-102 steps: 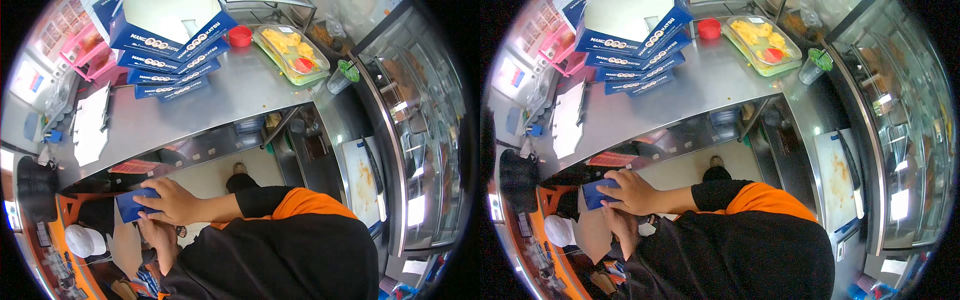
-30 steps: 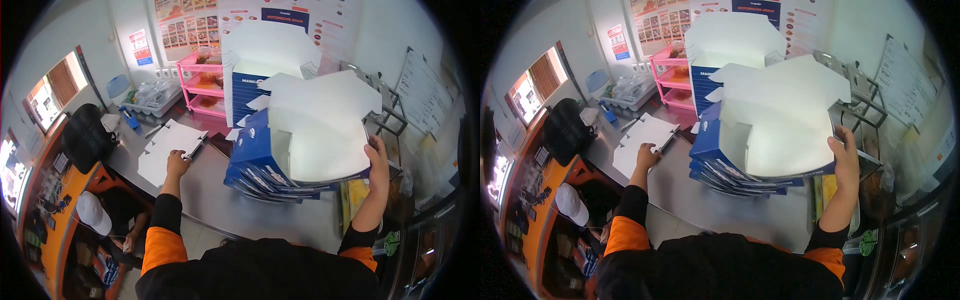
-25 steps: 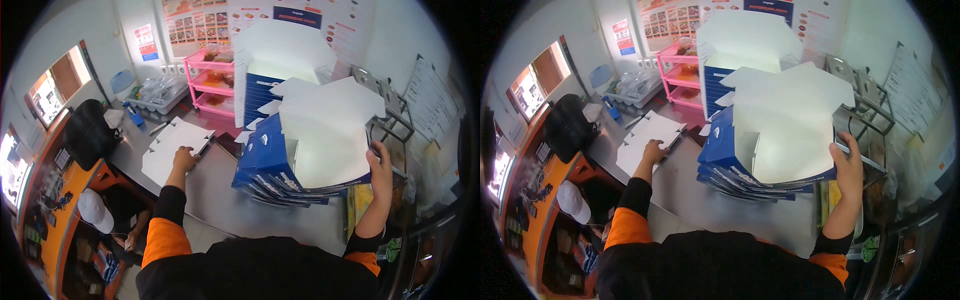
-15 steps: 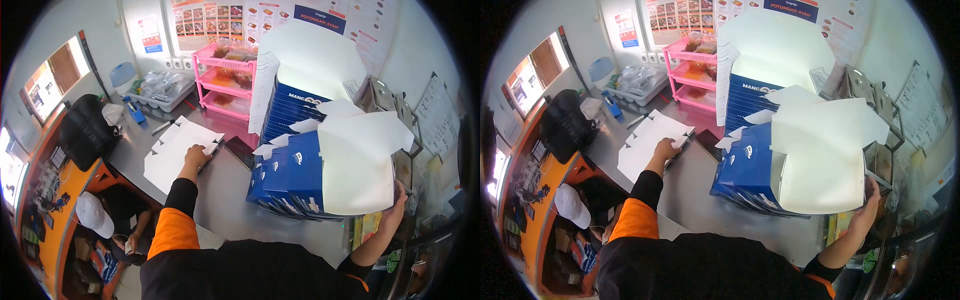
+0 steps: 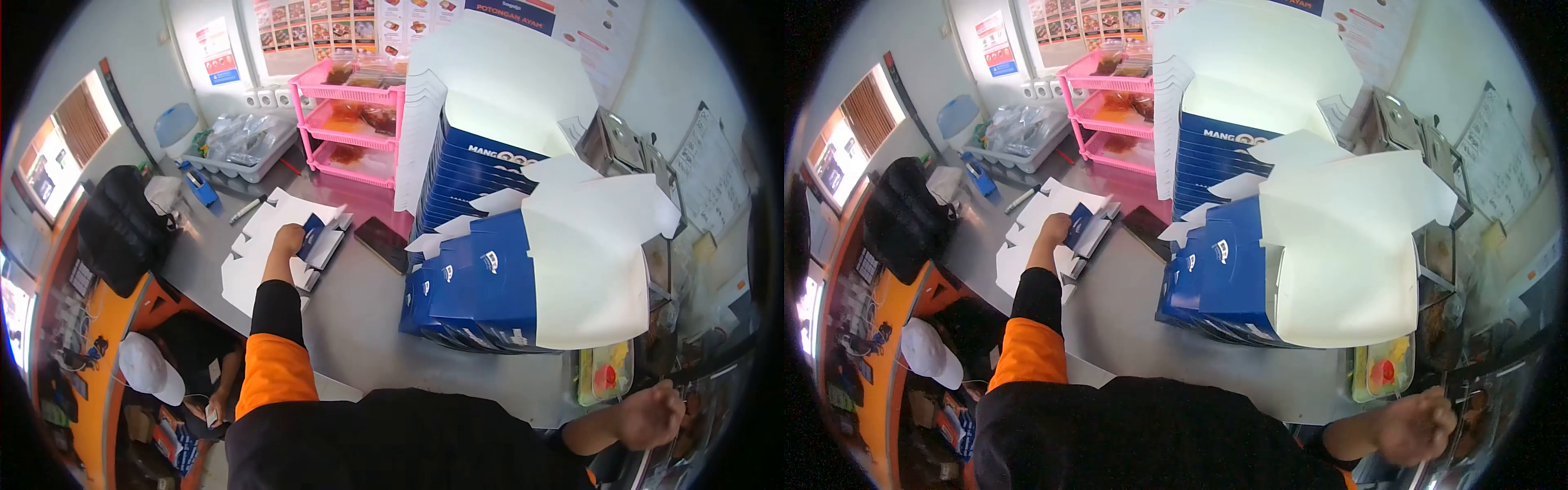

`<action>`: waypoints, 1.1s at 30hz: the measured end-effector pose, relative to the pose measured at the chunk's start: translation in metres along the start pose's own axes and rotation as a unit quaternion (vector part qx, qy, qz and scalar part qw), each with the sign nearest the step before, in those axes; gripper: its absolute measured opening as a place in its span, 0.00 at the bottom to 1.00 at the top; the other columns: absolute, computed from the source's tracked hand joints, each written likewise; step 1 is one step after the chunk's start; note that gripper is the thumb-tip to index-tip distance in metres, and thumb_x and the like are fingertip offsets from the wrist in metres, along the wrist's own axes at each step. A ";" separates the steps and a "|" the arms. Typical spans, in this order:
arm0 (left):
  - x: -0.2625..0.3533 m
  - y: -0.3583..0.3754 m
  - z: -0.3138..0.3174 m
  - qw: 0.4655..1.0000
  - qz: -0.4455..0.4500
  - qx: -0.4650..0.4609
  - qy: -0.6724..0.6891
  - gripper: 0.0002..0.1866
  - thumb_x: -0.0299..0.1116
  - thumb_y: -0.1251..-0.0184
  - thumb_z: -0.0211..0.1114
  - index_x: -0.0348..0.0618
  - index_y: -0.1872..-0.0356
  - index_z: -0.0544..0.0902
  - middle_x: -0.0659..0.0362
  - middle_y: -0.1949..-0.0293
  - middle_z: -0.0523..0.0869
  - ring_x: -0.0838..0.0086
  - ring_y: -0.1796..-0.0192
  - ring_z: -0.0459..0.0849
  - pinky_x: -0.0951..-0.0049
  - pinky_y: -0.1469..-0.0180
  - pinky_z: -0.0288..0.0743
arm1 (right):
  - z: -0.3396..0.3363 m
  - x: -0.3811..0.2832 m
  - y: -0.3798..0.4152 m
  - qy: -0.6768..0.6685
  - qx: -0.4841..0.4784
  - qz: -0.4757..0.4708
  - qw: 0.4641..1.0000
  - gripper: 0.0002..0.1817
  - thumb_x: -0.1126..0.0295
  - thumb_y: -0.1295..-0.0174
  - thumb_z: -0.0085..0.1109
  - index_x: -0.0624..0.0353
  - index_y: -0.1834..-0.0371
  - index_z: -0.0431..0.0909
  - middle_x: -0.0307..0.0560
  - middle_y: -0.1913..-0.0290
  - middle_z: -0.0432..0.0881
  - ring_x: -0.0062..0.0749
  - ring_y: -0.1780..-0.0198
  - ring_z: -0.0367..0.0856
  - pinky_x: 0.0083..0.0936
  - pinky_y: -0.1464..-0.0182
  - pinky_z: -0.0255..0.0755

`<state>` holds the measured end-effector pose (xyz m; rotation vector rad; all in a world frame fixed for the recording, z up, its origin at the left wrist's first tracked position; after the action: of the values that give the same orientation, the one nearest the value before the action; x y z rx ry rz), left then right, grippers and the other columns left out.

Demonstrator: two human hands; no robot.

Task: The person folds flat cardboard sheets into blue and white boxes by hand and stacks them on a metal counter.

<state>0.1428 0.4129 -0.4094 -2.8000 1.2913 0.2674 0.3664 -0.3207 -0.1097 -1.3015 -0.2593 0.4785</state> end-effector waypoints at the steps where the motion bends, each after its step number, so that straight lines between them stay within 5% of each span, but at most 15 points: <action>1: -0.012 0.009 -0.010 0.994 -0.062 0.081 0.043 0.14 0.32 0.44 0.48 0.39 0.65 0.81 0.48 0.60 0.81 0.57 0.58 0.80 0.64 0.57 0.74 | 0.034 -0.012 -0.003 -0.048 -0.037 -0.001 0.998 0.15 0.59 0.41 0.48 0.56 0.56 0.74 0.54 0.57 0.75 0.34 0.66 0.72 0.28 0.67 0.68; 2: -0.020 0.018 -0.021 0.975 -0.122 0.163 0.086 0.14 0.32 0.44 0.47 0.38 0.66 0.80 0.48 0.61 0.81 0.57 0.59 0.80 0.65 0.58 0.74 | 0.067 -0.022 -0.003 -0.096 -0.074 -0.004 0.993 0.14 0.59 0.43 0.52 0.54 0.58 0.75 0.53 0.59 0.75 0.36 0.64 0.73 0.31 0.67 0.69; 4: -0.018 0.097 -0.114 0.800 -0.343 0.333 0.362 0.14 0.30 0.46 0.49 0.34 0.66 0.80 0.49 0.65 0.82 0.62 0.62 0.81 0.70 0.59 0.72 | 0.117 -0.025 0.015 -0.220 -0.106 0.065 0.968 0.16 0.56 0.43 0.53 0.56 0.61 0.75 0.49 0.61 0.73 0.33 0.63 0.74 0.27 0.67 0.68; 5: -0.021 0.118 -0.134 0.753 -0.340 0.353 0.440 0.13 0.30 0.48 0.49 0.35 0.66 0.80 0.51 0.66 0.82 0.66 0.64 0.80 0.71 0.61 0.71 | 0.138 -0.021 0.029 -0.301 -0.219 0.116 0.921 0.14 0.59 0.47 0.57 0.54 0.61 0.75 0.50 0.61 0.74 0.36 0.62 0.74 0.30 0.67 0.69; 7: -0.017 0.153 -0.153 0.633 -0.288 0.390 0.603 0.13 0.29 0.50 0.50 0.35 0.67 0.79 0.55 0.68 0.81 0.71 0.67 0.78 0.74 0.63 0.71 | 0.201 -0.032 0.033 -0.320 -0.459 0.117 0.821 0.17 0.65 0.54 0.67 0.53 0.61 0.77 0.50 0.63 0.74 0.40 0.65 0.76 0.28 0.67 0.73; 10: 0.040 0.211 -0.172 0.394 -0.179 0.374 0.820 0.14 0.27 0.53 0.50 0.36 0.64 0.77 0.58 0.65 0.80 0.73 0.64 0.78 0.74 0.59 0.72 | 0.260 -0.042 0.092 -0.246 -0.553 0.078 0.792 0.25 0.63 0.52 0.65 0.57 0.50 0.72 0.50 0.50 0.71 0.41 0.55 0.76 0.28 0.60 0.73; 14: 0.150 0.275 -0.204 0.258 -0.093 0.286 0.918 0.22 0.30 0.48 0.48 0.36 0.49 0.69 0.52 0.54 0.78 0.62 0.54 0.78 0.61 0.50 0.73 | 0.309 -0.051 0.146 -0.200 -0.577 0.025 0.792 0.38 0.61 0.55 0.65 0.55 0.38 0.61 0.52 0.37 0.59 0.49 0.39 0.62 0.40 0.43 0.61; 18: 0.204 0.312 -0.207 0.135 -0.009 0.196 0.971 0.21 0.41 0.35 0.47 0.36 0.48 0.69 0.50 0.54 0.78 0.60 0.53 0.78 0.63 0.49 0.72 | 0.322 -0.069 0.178 -0.188 -0.585 -0.001 0.789 0.40 0.60 0.58 0.65 0.54 0.38 0.61 0.49 0.34 0.57 0.49 0.33 0.52 0.53 0.37 0.47; 21: 0.198 0.341 -0.206 0.186 -0.061 0.231 0.953 0.22 0.44 0.35 0.47 0.36 0.49 0.69 0.49 0.53 0.77 0.59 0.53 0.78 0.62 0.48 0.71 | 0.317 -0.089 0.189 -0.234 -0.628 -0.078 0.738 0.37 0.56 0.55 0.64 0.55 0.40 0.64 0.48 0.35 0.59 0.48 0.32 0.51 0.51 0.36 0.45; 25: 0.186 0.387 -0.222 0.277 -0.086 0.328 0.899 0.19 0.38 0.36 0.51 0.37 0.48 0.68 0.52 0.55 0.78 0.62 0.54 0.78 0.64 0.49 0.72 | 0.301 -0.100 0.172 -0.507 -0.516 0.146 0.675 0.32 0.58 0.51 0.64 0.57 0.43 0.66 0.53 0.38 0.62 0.48 0.34 0.55 0.41 0.35 0.48; 28: 0.188 0.406 -0.228 0.292 -0.066 0.402 0.865 0.19 0.36 0.36 0.50 0.37 0.47 0.66 0.51 0.56 0.78 0.62 0.54 0.79 0.62 0.50 0.73 | 0.293 -0.100 0.155 -0.531 -0.478 0.212 0.667 0.25 0.63 0.52 0.66 0.58 0.52 0.69 0.53 0.41 0.65 0.50 0.36 0.57 0.41 0.37 0.51; 29: 0.189 0.410 -0.232 0.290 -0.048 0.420 0.859 0.19 0.36 0.36 0.50 0.37 0.47 0.66 0.51 0.56 0.78 0.62 0.54 0.79 0.61 0.49 0.73 | 0.292 -0.100 0.151 -0.514 -0.478 0.188 0.687 0.17 0.64 0.55 0.67 0.56 0.66 0.70 0.51 0.45 0.67 0.50 0.37 0.59 0.41 0.39 0.54; 32: 0.205 0.409 -0.251 0.266 -0.044 0.435 0.859 0.20 0.36 0.37 0.51 0.38 0.46 0.65 0.54 0.55 0.77 0.65 0.53 0.78 0.64 0.48 0.71 | 0.287 -0.114 0.145 -0.439 -0.515 -0.034 0.735 0.15 0.65 0.58 0.68 0.55 0.74 0.69 0.50 0.47 0.68 0.50 0.38 0.59 0.42 0.40 0.55; 33: 0.206 0.410 -0.250 0.252 -0.035 0.434 0.864 0.21 0.39 0.34 0.47 0.37 0.45 0.65 0.52 0.50 0.75 0.62 0.49 0.76 0.62 0.46 0.70 | 0.287 -0.113 0.144 -0.439 -0.529 -0.032 0.726 0.15 0.65 0.61 0.69 0.56 0.77 0.70 0.50 0.48 0.67 0.51 0.37 0.58 0.44 0.40 0.55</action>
<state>-0.0029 -0.0366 -0.1874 -0.9403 0.4005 -2.8845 0.1124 -0.1016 -0.1656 -2.0689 -1.5619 0.9412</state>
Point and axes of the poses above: each hand's wrist, its own y-axis away from the middle knuckle, its own z-axis out of the palm, x = y × z, the point moved 7 cm from there along -y, towards the middle knuckle
